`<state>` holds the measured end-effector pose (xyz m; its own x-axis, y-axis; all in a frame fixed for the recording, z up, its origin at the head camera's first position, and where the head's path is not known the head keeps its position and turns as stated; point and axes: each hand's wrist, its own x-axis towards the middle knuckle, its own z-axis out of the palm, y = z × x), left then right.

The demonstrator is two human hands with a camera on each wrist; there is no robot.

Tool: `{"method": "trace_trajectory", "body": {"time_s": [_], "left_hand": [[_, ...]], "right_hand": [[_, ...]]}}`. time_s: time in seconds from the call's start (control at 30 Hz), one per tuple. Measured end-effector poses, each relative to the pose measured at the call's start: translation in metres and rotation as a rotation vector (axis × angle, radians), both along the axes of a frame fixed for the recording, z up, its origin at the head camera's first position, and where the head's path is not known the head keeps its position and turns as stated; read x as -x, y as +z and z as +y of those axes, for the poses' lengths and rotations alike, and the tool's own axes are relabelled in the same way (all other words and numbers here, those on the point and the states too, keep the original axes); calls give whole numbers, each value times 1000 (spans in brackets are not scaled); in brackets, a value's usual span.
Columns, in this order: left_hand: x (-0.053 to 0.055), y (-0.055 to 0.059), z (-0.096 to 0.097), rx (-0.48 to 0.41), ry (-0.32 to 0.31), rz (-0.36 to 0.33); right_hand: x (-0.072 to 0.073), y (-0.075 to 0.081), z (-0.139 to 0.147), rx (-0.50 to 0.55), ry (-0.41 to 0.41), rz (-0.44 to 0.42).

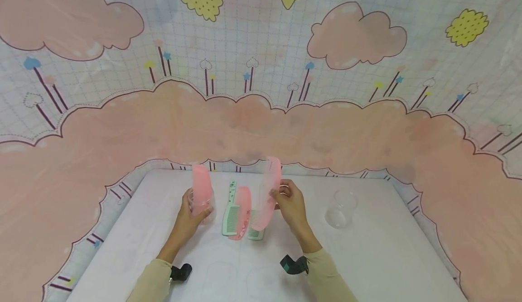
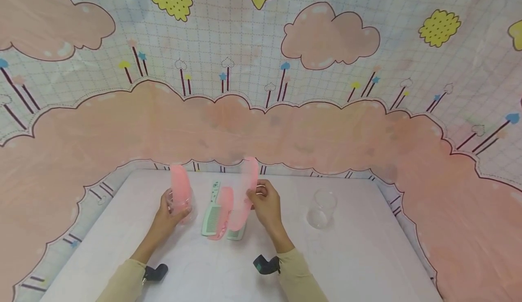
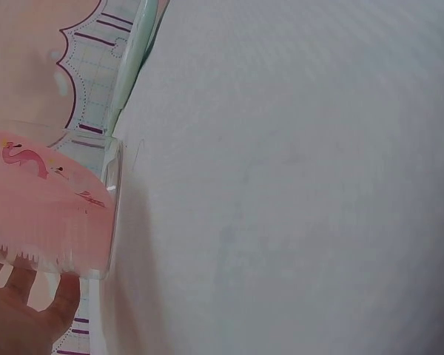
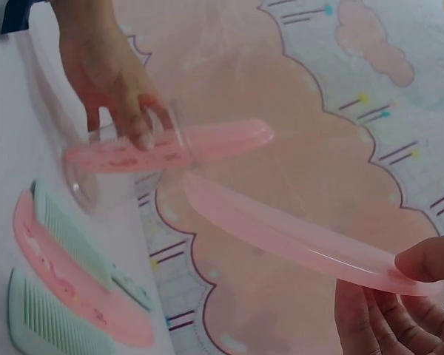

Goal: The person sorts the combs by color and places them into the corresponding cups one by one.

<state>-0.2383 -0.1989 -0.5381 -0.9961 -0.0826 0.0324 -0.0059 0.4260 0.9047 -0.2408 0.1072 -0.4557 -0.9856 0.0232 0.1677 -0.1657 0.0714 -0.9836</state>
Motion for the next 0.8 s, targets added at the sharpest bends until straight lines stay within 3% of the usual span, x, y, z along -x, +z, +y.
{"method": "trace_trajectory", "body": {"time_s": [0.47, 0.8], "left_hand": [[-3, 4, 0, 5, 0, -15], [-6, 2, 2, -4, 5, 1]], "right_hand": [[-5, 17, -14, 78, 63, 50], [-10, 21, -27, 121, 117, 76]]}}
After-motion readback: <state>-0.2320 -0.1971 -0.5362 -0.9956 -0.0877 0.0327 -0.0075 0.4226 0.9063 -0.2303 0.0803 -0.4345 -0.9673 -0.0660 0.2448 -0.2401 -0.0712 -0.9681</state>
